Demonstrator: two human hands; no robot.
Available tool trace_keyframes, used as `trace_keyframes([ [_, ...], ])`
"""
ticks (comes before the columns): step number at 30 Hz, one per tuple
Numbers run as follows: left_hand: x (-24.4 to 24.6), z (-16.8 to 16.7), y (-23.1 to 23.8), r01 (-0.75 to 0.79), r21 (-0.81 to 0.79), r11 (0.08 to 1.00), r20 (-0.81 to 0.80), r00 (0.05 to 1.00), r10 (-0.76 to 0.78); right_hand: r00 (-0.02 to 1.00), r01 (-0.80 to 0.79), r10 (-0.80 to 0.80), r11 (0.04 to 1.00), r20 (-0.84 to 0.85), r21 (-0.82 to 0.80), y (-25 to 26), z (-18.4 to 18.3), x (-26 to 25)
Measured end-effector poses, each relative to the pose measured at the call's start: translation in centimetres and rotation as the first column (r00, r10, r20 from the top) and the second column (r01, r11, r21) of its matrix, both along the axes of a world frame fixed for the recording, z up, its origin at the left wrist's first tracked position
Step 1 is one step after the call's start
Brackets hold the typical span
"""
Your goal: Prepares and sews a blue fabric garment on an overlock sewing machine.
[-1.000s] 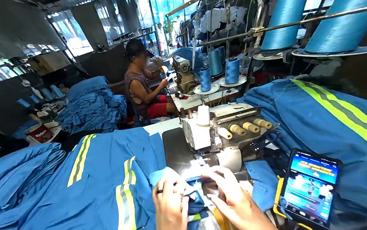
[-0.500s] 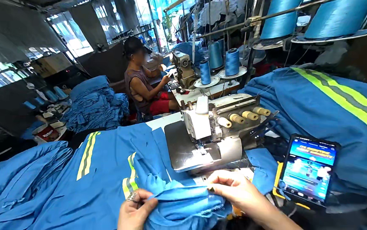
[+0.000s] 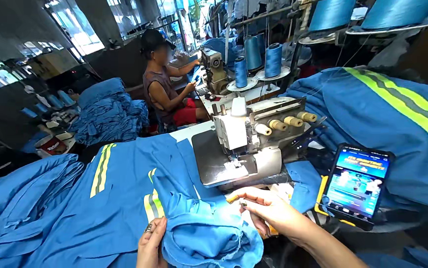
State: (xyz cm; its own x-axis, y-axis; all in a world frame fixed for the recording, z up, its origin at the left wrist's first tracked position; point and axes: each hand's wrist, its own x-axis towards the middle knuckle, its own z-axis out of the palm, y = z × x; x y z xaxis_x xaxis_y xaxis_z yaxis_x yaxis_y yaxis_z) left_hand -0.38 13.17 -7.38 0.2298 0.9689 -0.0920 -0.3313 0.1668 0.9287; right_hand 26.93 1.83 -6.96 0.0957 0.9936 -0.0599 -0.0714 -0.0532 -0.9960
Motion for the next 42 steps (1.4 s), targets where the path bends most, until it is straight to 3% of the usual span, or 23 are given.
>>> trace_keyframes([
  [3,-0.5,-0.9,-0.3,-0.011,0.033,0.999,0.041,0.999,0.010,0.998,-0.056,0.055,0.997,0.014,0.047,-0.5,-0.6,0.1],
  [10,-2.0,-3.8,0.2,0.041,0.334,0.942,0.167,0.981,-0.101,0.936,-0.294,0.259,0.947,0.237,0.129,-2.0,-1.7,-1.0],
  [15,-1.4,-3.3,-0.3,-0.030,0.291,0.956,0.260,0.964,-0.049,0.898,-0.377,0.306,0.906,0.316,0.193,-2.5,-1.9,-2.2],
  [17,-1.0,-2.8,-0.7,-0.062,0.237,0.969,0.270,0.963,-0.004,0.918,-0.245,0.130,0.928,0.375,0.281,-2.6,-2.2,-2.3],
  [19,-0.2,-2.1,-1.2,-0.140,0.121,0.983,0.245,0.964,0.107,0.897,0.024,-0.185,0.928,0.402,0.371,-2.5,-1.9,-1.2],
  [22,1.3,-0.9,-1.6,-0.252,-0.094,0.963,0.163,0.951,0.265,0.647,0.475,-0.633,0.771,0.424,0.425,-2.3,-0.4,1.3],
  [24,2.2,-0.9,-1.8,-0.283,-0.178,0.942,0.129,0.943,0.308,0.534,0.564,-0.738,0.674,0.412,0.477,-2.7,0.3,1.8],
  [26,2.8,-1.2,-1.9,-0.289,-0.209,0.934,0.107,0.943,0.316,0.600,0.425,-0.679,0.718,0.422,0.552,-3.4,0.2,0.6],
  [28,3.3,-1.4,-2.0,-0.281,-0.218,0.934,0.093,0.947,0.307,0.678,0.131,-0.504,0.800,0.536,0.586,-4.0,-0.3,-1.7],
  [31,3.6,-1.5,-2.1,-0.274,-0.215,0.937,0.096,0.949,0.299,0.578,-0.164,-0.399,0.797,0.712,0.581,-3.4,-1.5,-5.1],
  [37,2.7,-0.7,-2.4,-0.313,-0.194,0.930,0.055,0.943,0.329,0.358,-0.220,-0.491,0.782,0.794,0.583,-2.2,-3.9,-8.2],
  [42,2.3,-0.7,-2.5,-0.396,-0.062,0.916,-0.058,0.918,0.393,0.414,-0.298,-0.395,0.792,0.820,0.532,-2.7,-5.0,-7.1],
])
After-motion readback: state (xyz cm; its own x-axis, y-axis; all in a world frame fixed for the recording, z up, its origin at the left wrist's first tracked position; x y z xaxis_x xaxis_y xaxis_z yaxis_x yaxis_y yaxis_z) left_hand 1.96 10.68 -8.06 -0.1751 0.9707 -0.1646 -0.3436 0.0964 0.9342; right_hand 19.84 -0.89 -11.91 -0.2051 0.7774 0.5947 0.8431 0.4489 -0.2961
